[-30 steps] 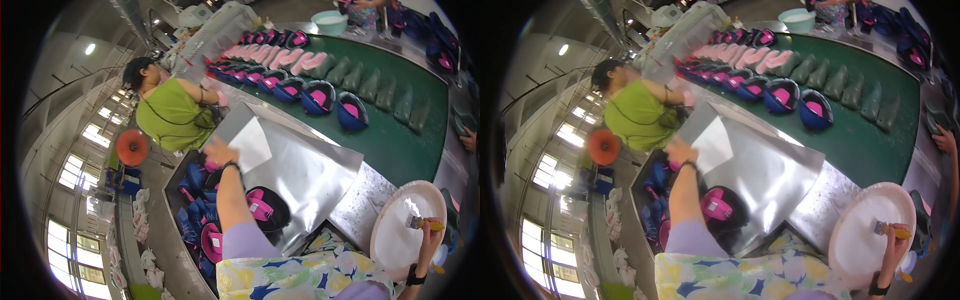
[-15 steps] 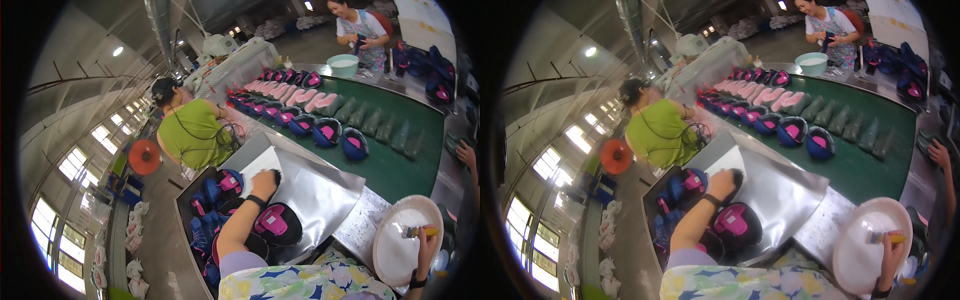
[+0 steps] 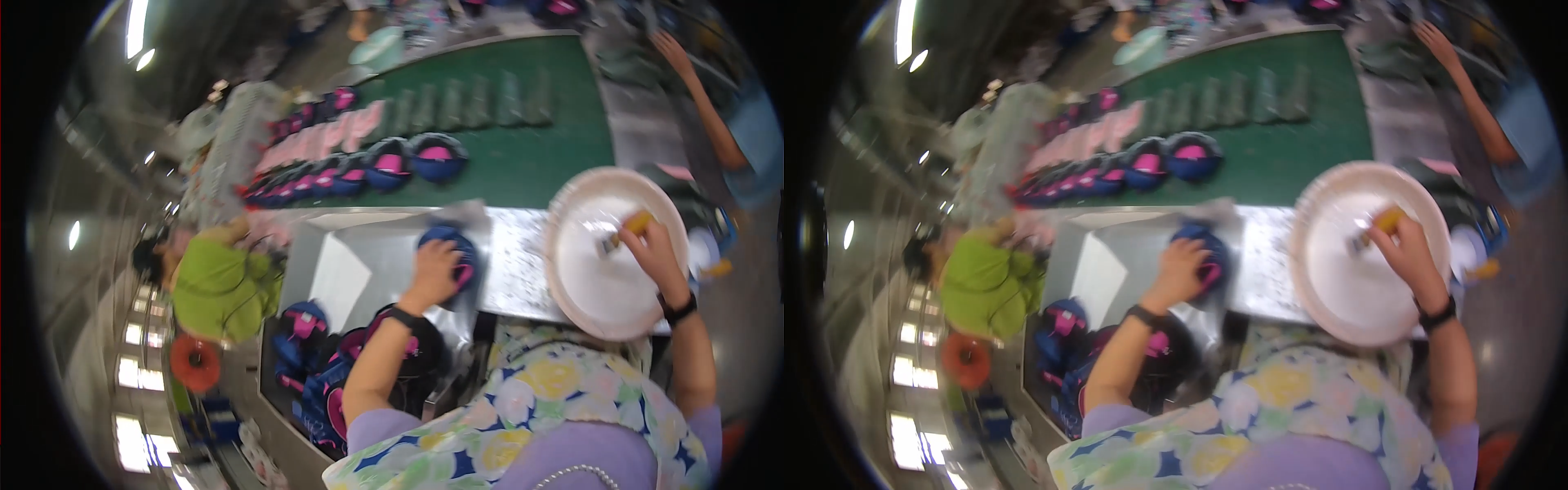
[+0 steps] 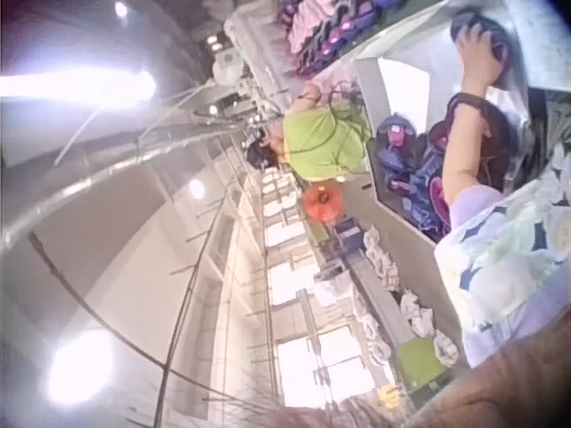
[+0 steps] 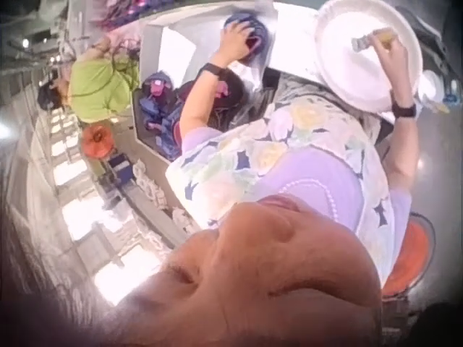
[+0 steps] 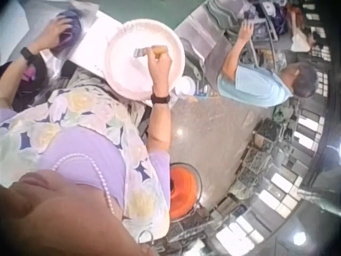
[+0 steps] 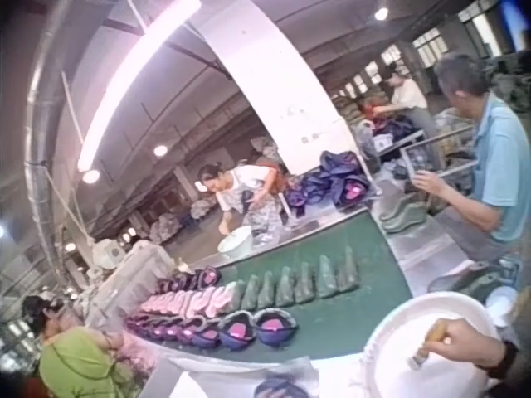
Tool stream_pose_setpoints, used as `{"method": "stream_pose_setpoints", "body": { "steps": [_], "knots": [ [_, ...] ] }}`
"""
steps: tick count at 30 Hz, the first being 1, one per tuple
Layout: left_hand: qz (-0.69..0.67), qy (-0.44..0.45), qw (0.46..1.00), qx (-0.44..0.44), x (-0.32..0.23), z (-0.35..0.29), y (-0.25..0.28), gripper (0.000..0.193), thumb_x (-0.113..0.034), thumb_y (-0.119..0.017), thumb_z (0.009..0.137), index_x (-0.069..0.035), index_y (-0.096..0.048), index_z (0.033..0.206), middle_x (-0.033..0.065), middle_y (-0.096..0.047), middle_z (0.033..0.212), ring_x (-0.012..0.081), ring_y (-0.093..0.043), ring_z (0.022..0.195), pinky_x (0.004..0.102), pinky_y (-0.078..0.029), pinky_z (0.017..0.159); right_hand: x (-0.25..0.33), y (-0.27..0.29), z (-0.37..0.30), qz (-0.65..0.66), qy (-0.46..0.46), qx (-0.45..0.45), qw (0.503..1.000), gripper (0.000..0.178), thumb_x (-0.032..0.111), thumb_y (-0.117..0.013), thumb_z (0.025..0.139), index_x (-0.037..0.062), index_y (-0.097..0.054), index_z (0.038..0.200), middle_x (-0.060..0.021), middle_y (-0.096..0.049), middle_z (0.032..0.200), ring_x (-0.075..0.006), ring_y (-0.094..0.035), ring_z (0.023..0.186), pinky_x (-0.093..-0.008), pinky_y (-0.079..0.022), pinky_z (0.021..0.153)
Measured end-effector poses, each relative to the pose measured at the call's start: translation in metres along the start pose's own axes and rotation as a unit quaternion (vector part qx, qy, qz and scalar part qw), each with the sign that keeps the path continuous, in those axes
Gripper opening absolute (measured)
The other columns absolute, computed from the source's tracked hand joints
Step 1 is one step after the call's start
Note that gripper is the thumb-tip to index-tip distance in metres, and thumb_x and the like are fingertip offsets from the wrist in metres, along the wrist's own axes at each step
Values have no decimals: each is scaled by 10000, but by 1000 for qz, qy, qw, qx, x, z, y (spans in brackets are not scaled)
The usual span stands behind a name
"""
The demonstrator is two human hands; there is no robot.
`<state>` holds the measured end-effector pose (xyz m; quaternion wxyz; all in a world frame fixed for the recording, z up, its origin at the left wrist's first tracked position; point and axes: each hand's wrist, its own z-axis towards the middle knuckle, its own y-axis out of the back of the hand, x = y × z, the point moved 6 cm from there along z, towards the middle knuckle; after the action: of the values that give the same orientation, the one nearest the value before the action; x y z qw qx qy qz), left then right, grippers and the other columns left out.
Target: Applying white glue to the interior sole area of a shoe upper using a brush.
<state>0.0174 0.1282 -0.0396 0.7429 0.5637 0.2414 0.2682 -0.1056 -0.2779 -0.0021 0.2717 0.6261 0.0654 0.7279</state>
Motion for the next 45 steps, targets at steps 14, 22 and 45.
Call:
{"method": "stream_pose_setpoints", "body": {
  "steps": [14, 22, 45],
  "knots": [
    [-418, 366, 831, 20, 76, 15, 33, 333, -111, -635, 902, -103, -606, 1234, 94, -648, 1155, 240, -609, 1128, 422, -569, 919, 25, -75, -18, -115, 54, 278, 952, 203, 203, -688, 885, 19, -616, 932, -193, -667, 856, -397, -653, 820, -451, -498, 736],
    [-457, 342, 820, 46, 55, 74, 44, 324, -127, -625, 915, -101, -605, 1237, 94, -649, 1161, 238, -611, 1130, 421, -572, 919, 46, 26, 15, -51, 56, 72, 995, 189, 197, -686, 885, 29, -609, 924, -169, -662, 854, -349, -642, 793, -417, -490, 724],
    [-623, 290, 704, 179, -91, 153, -40, 305, -171, -598, 951, -96, -603, 1246, 95, -653, 1178, 233, -617, 1136, 417, -580, 920, 34, 2, 9, 194, -116, -121, 967, 348, 260, -744, 854, -57, -623, 930, -208, -687, 772, -310, -693, 691, -374, -529, 640]
  ]
}}
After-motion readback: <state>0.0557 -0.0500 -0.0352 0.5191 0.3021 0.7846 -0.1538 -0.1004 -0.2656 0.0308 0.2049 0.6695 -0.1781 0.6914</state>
